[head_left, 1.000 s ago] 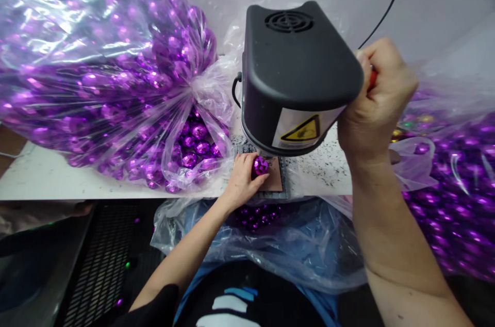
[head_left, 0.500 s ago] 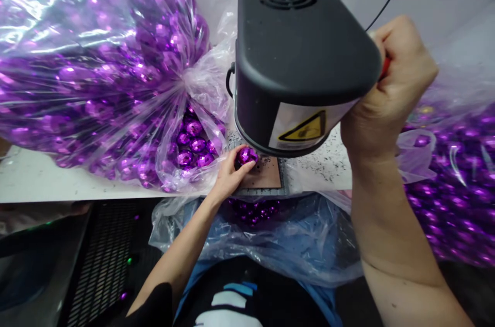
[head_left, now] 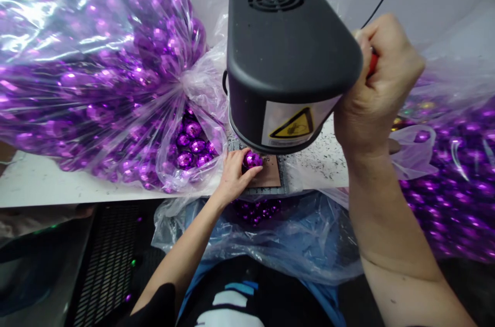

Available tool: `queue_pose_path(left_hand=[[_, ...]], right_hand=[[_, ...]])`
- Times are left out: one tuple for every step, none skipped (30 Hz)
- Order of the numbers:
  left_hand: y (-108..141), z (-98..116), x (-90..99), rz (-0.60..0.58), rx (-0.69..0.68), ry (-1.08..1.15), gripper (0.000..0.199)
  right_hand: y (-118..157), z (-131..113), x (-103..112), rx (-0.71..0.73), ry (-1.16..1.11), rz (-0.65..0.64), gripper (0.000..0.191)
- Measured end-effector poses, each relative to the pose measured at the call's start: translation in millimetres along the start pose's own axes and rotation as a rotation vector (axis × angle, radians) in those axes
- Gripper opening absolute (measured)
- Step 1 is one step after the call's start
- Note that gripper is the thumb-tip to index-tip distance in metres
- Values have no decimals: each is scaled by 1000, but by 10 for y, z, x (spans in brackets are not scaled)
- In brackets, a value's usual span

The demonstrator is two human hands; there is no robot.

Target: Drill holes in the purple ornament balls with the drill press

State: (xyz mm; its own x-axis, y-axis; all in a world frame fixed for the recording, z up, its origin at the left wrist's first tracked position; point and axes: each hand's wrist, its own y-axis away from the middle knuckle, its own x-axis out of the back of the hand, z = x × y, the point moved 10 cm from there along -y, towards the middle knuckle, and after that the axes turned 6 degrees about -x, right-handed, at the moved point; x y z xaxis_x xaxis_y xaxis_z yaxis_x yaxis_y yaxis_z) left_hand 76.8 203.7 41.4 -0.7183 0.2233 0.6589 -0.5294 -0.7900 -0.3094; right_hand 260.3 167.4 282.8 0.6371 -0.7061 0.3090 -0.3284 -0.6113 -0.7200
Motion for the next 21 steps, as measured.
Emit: queue_pose_path(left_hand=[[-5, 24, 1, -1, -9, -17, 43], [-8, 45, 4, 2, -15, -32, 43], [-10, 64, 4, 2, -22, -45, 41], [-11, 83, 0, 1, -30, -57, 40], [-12, 103, -9, -2, -41, -67, 40], [-15, 122, -22, -5, -50, -73, 40], [-19, 137, -37, -4, -56, -74, 41], [-23, 147, -55, 0, -56, -70, 42], [-28, 149, -72, 11, -47, -64, 42], [-32, 146, -88, 26, -32, -61, 41], [-32, 142, -104, 43, -15, -62, 39], [-29, 142, -118, 60, -2, -63, 38], [-21, 148, -132, 72, 3, -63, 38], [-11, 161, -146, 79, 1, -58, 38], [2, 178, -159, 80, -7, -49, 38], [15, 197, -174, 74, -19, -36, 36], [28, 214, -187, 64, -30, -26, 34], [39, 224, -195, 54, -35, -24, 32], [47, 230, -200, 47, -36, -27, 30], [51, 230, -203, 43, -33, -34, 29], [52, 228, -204, 43, -28, -42, 30]], right_hand=[[0, 1, -2, -3, -1, 0, 56], [0, 2, -4, -6, 0, 2, 56], [0, 4, -6, -9, 2, 3, 56], [1, 7, -7, -10, 5, 4, 56], [1, 7, -5, -9, 7, 7, 56], [2, 8, -5, -7, 8, 8, 56], [2, 9, -6, -5, 8, 8, 56], [2, 10, -6, -3, 8, 9, 55], [2, 11, -3, -3, 9, 12, 54], [2, 11, 3, -1, 12, 18, 53], [1, 12, 8, -3, 15, 23, 52], [0, 15, 11, -9, 20, 25, 51], [-2, 18, 13, -16, 24, 26, 50], [-3, 21, 11, -23, 29, 23, 50], [-5, 23, 8, -28, 32, 18, 50], [-6, 23, 3, -31, 34, 13, 51], [-7, 20, 0, -30, 33, 9, 52], [-7, 16, -2, -27, 31, 7, 53], [-7, 12, -1, -22, 26, 8, 55], [-7, 9, 1, -18, 21, 13, 56], [-7, 8, 7, -14, 17, 21, 57]])
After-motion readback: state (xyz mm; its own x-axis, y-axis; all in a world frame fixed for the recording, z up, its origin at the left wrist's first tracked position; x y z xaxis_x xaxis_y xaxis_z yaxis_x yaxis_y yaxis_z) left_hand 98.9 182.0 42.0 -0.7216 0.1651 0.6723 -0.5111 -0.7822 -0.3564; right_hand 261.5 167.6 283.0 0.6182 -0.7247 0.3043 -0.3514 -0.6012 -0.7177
